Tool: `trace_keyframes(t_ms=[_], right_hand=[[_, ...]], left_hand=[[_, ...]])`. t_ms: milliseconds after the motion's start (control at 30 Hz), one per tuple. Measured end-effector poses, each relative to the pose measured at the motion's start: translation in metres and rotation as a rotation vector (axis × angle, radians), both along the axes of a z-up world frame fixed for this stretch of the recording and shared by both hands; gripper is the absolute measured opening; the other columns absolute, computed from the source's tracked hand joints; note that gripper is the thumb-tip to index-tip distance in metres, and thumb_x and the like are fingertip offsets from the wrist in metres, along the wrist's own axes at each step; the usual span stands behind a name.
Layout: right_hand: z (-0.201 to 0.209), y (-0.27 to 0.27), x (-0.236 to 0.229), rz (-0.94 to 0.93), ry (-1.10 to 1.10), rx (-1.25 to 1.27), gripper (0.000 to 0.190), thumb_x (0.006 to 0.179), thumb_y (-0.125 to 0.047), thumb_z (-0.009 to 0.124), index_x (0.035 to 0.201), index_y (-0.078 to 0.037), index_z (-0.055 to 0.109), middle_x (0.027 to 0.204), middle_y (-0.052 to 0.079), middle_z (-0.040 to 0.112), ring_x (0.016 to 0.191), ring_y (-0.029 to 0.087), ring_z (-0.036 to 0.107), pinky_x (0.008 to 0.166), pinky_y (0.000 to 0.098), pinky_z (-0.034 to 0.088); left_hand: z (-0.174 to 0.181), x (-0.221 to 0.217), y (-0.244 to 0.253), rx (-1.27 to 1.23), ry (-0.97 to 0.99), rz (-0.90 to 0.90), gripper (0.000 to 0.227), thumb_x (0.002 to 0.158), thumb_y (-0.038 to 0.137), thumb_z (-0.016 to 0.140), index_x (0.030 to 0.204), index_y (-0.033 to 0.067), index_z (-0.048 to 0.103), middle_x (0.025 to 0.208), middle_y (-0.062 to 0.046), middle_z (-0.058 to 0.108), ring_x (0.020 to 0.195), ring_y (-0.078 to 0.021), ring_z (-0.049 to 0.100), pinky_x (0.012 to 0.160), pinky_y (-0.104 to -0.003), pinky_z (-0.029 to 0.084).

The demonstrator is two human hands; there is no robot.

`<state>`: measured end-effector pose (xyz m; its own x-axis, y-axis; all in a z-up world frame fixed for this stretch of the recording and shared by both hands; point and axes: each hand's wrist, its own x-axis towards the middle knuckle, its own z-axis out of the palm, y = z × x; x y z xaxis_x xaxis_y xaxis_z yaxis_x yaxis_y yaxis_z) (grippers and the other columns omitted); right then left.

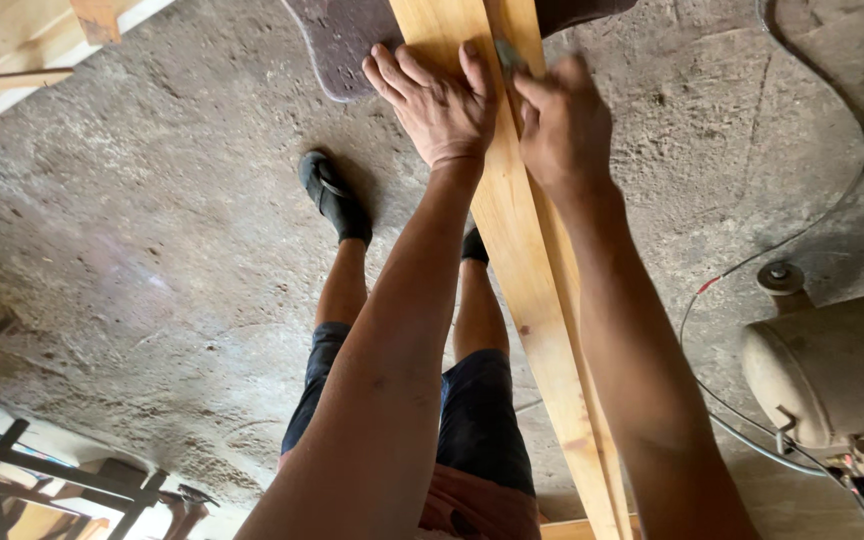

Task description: The person scoops a pinkish filler from a wooden scoop and applies it into a groove on a long wooden plank using a putty knife. The person then smooths the filler along the groove and continues to work the material into the channel.

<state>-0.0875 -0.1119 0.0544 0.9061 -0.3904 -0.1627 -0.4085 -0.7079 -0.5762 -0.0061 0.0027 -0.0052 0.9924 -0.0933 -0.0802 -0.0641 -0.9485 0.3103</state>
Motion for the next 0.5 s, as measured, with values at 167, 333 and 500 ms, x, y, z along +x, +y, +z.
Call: trace_keyframes(t_ms=[167,333,500], right_hand=[[0.033,0.013,-0.031,0.008,0.109,-0.057,0.029,0.088,-0.001,0.079,0.115,-0.011,0.082,0.093,0.012,0.058,0.081,0.026,0.062,0.066,0.0370,0.054],[0.047,-0.017,-0.024,-0.046,0.147,0.092,0.023,0.098,-0.004,0.075,0.120,-0.010,0.078,0.098,0.009,0.065,0.083,0.022,0.065,0.067,0.0348,0.053],[0.009,-0.030,0.032,-0.022,-0.128,-0.010,0.030,0.096,0.000,0.076,0.124,-0.009,0.078,0.104,0.009,0.065,0.092,0.024,0.066,0.079,0.0361,0.056]], left_hand=[[0.001,0.003,-0.003,-0.020,0.018,0.012,0.084,0.098,0.057,0.045,0.141,-0.0130,0.032,0.156,-0.039,0.028,0.153,-0.0546,0.017,0.129,-0.058,0.022],[-0.001,0.000,0.001,-0.032,0.017,0.012,0.084,0.099,0.057,0.043,0.142,-0.0139,0.031,0.157,-0.039,0.027,0.155,-0.0541,0.015,0.130,-0.058,0.021],[0.000,0.001,-0.003,0.001,0.022,0.004,0.084,0.099,0.056,0.043,0.141,-0.0149,0.032,0.156,-0.041,0.026,0.153,-0.0556,0.015,0.127,-0.059,0.021]])
